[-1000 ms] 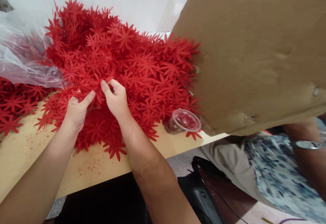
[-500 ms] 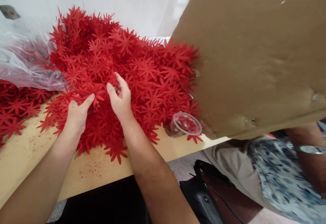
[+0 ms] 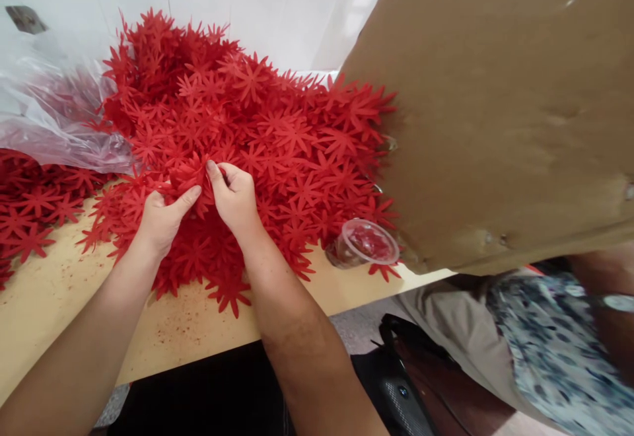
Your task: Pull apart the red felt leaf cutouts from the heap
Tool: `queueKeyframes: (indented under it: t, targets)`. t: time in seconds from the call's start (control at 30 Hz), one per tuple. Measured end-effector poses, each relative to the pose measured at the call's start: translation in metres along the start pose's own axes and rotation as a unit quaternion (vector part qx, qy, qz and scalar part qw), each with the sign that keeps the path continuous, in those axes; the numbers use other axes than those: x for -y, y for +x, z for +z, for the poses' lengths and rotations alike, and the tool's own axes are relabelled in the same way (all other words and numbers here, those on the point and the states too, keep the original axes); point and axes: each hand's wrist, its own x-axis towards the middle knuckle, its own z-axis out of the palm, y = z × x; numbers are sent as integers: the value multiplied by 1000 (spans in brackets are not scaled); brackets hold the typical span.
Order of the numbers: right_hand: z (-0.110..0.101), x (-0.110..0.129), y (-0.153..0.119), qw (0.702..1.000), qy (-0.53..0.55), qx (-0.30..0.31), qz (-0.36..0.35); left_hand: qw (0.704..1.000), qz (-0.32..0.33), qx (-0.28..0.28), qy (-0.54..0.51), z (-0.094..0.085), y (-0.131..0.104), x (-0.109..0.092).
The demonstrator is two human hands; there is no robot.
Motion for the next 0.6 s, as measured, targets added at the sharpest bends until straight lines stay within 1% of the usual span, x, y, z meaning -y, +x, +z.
queueKeyframes:
  t: [0.13,0.2,0.27,0.33,0.4,0.5,0.6]
  targets:
    - [-2,-1,1,999,4,-39,-10,999,9,-32,-17,-1,1,2]
    - [-6,-6,4,997,31,-76,-6,998,11,-54,-25,-3,3,3]
    - [-13,-13,10,992,61,-114,5,997,12,-64,-29,-4,4,4]
    - [-19,-21,15,989,73,-130,4,997,10,-65,-28,-4,5,5]
    - [-21,-25,17,991,56,-120,-22,997,13,-66,-26,-4,5,5]
    - [-17,-21,14,995,31,-78,-60,997,26,-68,-7,-5,5,6]
    - [-8,-10,6,997,65,-13,-42,998,30,-57,17,-5,4,6]
